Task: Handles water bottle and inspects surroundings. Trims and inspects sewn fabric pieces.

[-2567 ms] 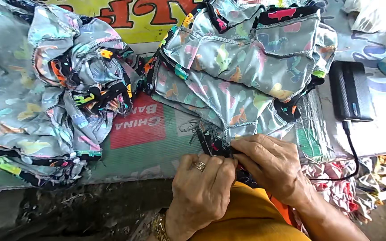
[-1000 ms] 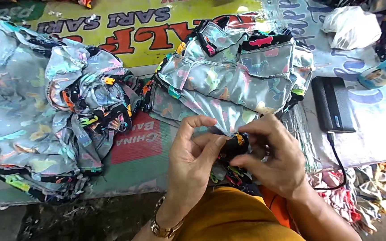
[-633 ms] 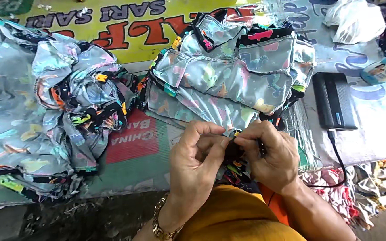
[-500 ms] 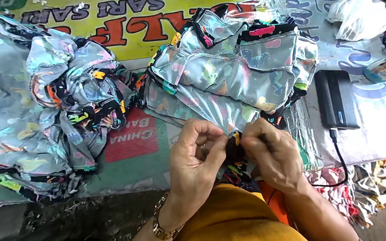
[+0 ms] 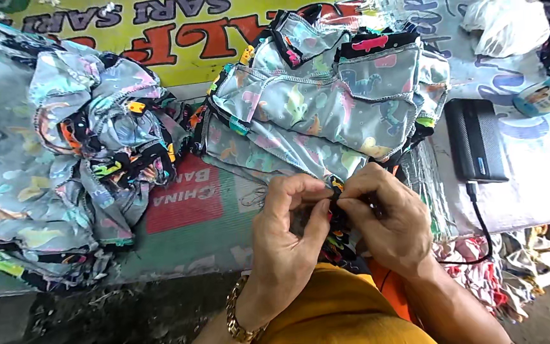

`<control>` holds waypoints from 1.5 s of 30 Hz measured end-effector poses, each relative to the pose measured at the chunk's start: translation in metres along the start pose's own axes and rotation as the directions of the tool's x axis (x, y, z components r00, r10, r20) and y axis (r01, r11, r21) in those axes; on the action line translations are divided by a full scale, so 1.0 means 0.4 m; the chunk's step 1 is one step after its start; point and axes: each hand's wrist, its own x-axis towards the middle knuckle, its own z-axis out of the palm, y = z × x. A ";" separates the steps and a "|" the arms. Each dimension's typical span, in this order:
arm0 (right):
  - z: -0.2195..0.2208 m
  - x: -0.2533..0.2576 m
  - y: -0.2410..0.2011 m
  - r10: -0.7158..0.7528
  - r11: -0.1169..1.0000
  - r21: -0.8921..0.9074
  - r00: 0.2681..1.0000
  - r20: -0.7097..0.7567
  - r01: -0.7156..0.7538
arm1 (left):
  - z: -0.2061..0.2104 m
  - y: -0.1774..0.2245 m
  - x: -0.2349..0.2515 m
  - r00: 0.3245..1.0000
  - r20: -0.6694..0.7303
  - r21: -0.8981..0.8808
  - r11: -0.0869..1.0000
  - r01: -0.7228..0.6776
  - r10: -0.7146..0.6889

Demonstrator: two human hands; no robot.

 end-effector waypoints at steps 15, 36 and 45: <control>-0.034 0.015 -0.012 0.029 0.943 0.327 0.996 0.081 -0.054 | -0.045 -0.006 0.016 0.990 0.040 -0.297 0.945 0.139 -0.133; -0.037 0.042 0.036 0.355 0.647 0.593 0.878 0.321 -0.479 | -0.026 -0.024 0.017 0.978 0.168 -0.011 0.992 0.124 -0.120; -0.034 0.040 0.037 0.339 0.709 0.544 0.893 0.295 -0.449 | -0.026 -0.026 0.018 0.989 0.067 -0.052 0.989 0.138 -0.134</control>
